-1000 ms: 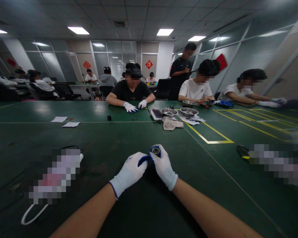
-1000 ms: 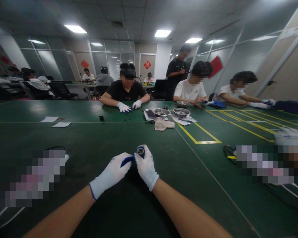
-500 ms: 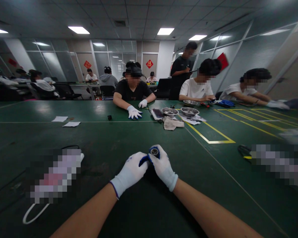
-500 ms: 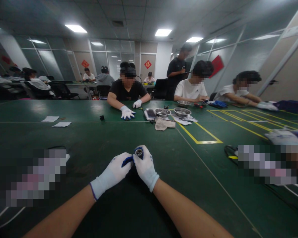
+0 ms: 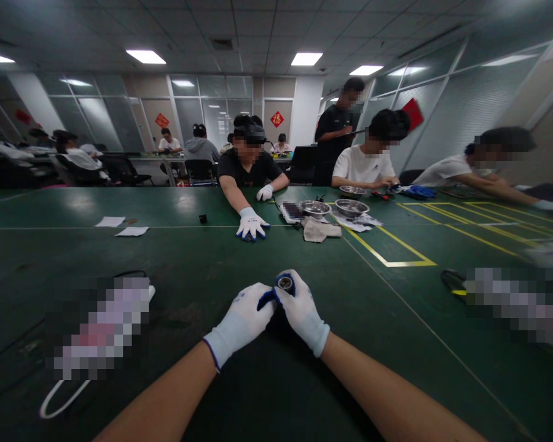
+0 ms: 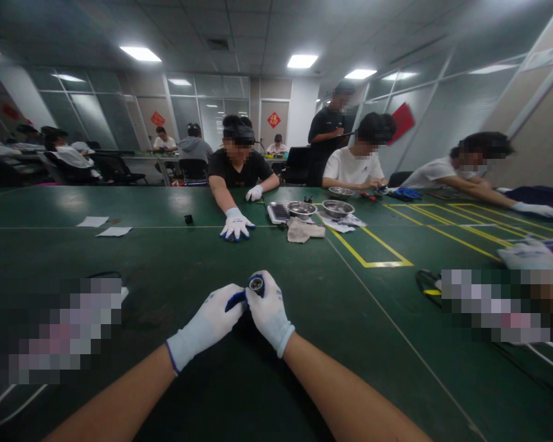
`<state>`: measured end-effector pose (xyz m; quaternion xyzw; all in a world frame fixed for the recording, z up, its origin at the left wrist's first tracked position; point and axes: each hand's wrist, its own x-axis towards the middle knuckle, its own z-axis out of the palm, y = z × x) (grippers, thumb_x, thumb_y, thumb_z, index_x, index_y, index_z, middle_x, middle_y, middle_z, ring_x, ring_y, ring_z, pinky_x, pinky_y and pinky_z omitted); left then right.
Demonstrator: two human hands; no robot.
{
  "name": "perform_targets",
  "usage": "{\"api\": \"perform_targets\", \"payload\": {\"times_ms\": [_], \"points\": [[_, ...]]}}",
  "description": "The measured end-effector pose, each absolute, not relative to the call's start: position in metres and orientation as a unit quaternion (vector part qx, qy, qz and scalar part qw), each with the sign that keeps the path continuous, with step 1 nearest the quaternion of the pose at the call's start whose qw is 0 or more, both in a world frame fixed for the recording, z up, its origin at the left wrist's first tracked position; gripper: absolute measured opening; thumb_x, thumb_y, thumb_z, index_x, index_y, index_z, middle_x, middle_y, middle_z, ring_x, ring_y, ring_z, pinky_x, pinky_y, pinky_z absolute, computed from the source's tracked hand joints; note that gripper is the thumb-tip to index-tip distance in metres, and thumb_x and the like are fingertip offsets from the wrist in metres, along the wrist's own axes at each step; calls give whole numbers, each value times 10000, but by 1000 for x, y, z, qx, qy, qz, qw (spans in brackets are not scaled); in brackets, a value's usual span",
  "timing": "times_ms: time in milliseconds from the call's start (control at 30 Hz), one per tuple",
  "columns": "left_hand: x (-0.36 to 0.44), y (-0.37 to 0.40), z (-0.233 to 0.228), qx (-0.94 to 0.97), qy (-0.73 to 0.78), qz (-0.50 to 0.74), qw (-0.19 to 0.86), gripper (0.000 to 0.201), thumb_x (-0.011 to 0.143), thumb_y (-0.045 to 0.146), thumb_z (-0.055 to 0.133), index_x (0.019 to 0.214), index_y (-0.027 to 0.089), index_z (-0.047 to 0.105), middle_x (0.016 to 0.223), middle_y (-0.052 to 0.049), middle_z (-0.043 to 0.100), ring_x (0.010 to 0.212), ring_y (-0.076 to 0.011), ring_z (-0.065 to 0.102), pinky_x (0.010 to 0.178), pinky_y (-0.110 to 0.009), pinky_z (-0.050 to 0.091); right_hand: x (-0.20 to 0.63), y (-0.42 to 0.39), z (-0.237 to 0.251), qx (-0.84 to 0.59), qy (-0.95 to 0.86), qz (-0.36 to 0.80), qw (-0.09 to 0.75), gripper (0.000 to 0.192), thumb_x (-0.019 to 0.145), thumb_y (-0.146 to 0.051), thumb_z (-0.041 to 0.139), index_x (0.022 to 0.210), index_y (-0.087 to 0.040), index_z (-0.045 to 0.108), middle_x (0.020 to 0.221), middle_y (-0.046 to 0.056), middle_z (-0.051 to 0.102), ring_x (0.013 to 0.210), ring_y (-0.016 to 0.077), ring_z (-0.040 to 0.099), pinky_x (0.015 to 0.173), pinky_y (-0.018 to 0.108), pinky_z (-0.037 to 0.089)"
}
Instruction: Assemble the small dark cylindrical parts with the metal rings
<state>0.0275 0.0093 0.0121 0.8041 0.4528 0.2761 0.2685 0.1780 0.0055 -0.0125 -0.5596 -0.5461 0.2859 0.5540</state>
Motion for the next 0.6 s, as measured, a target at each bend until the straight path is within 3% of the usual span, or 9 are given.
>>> {"api": "perform_targets", "payload": {"times_ms": [233,333,467,533,600], "points": [[28,8,16,791,449,281,305,199,921,227,554,996,203,736,1034,-68,764,995,-237,715,955,-396,564,177,4,-11,-560,-544,295,550,107,760,-309,596,838,-236,603,823,43,694,796,256,675,771,402,558],[26,12,14,763,460,311,331,296,913,237,579,1167,186,721,1149,-92,748,1097,-246,698,1031,-414,534,177,3,-9,-566,-533,292,558,129,766,-325,592,860,-236,606,847,56,702,834,271,685,795,415,552],[22,32,6,664,500,392,395,673,922,287,612,1552,162,409,1189,-112,717,1059,-232,700,980,-406,562,177,4,-10,-578,-505,278,577,154,754,-335,585,867,-235,616,886,77,723,869,281,688,825,426,550],[20,46,1,608,501,434,438,776,934,291,607,1619,165,265,1150,-101,707,976,-206,709,893,-366,591,177,6,-11,-584,-495,275,582,158,744,-344,586,854,-235,620,868,76,727,856,280,687,813,421,552],[19,58,-5,567,494,462,470,819,931,274,621,1636,180,215,1087,-81,704,897,-185,711,826,-337,599,176,8,-13,-586,-491,266,587,161,734,-352,586,837,-233,619,837,70,722,833,275,681,791,410,549]]}}
